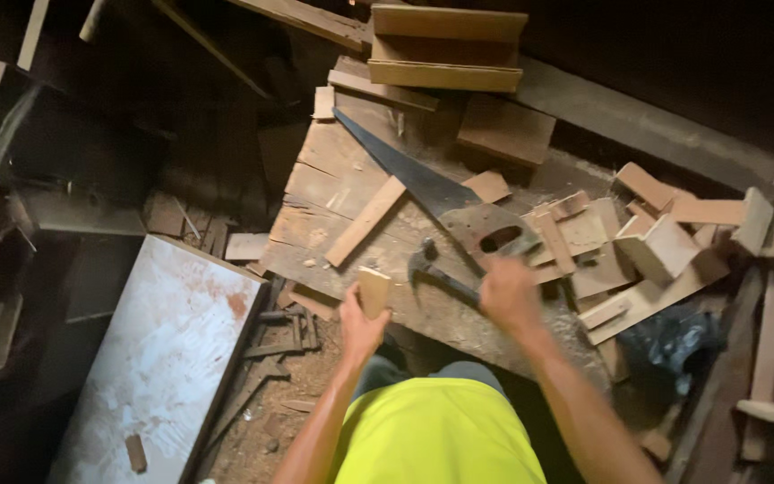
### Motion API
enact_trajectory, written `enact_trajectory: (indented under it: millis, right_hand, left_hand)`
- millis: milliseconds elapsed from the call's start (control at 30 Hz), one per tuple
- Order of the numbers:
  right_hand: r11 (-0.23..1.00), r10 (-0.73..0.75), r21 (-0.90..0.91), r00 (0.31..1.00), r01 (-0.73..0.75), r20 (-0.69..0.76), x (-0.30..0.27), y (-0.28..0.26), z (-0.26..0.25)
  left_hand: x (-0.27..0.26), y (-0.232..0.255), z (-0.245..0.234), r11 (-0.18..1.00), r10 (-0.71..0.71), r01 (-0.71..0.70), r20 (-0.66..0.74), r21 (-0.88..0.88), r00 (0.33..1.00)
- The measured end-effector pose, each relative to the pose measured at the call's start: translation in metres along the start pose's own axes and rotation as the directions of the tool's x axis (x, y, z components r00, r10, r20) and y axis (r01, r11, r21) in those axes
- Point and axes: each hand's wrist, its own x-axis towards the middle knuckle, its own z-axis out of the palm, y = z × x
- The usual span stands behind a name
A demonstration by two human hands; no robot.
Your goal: The person uses a hammer and a blue cylindrical tool to repeatedly strike a small wooden block on a workbench. The person then uses a hand saw to cut the block and continues hammering it. The workspace is cluttered with wood scraps and tools.
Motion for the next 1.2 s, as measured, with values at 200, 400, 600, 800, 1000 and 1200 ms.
enact_trajectory:
  millis: [200, 400, 600, 800, 1000, 1200]
  right_hand:
    - [0.95, -0.306, 0.027, 0.944, 0.311, -0.121, -0.035, 0.003, 0.032]
    - [0.931, -0.29, -0.204, 0.953, 0.301, 0.083, -0.016, 0.011, 0.036]
    - [0.997, -0.073, 0.019, 0.973, 0.07, 0.219, -0.012, -0.023, -0.011]
    - [0.896, 0.224, 0.263, 0.876, -0.358, 0.426, -0.024, -0.035, -0.066]
    - [0.736, 0.085, 0.62, 0.946, -0.271, 0.313, -0.066, -0.023, -0.058]
    - [0.665, 0.067, 0.74, 0.995, -0.1, 0.075, -0.078, -0.046, -0.063]
  left_hand:
    - [-0.017, 0.053, 0.023, 0.999, 0.002, -0.008, -0.18, -0.037, 0.984]
    - [-0.025, 0.082, 0.025, 0.963, 0.034, -0.076, -0.164, -0.259, 0.986]
    - [0.014, 0.085, 0.015, 0.925, 0.351, -0.368, -0.158, -0.098, 0.923]
    - [0.045, 0.074, 0.027, 0.854, 0.469, -0.477, -0.088, -0.206, 0.879]
    - [0.059, 0.059, 0.032, 0.908, 0.417, -0.402, 0.171, -0.118, 0.893]
    - [0.062, 0.066, 0.027, 0.833, 0.548, -0.517, 0.176, -0.196, 0.818]
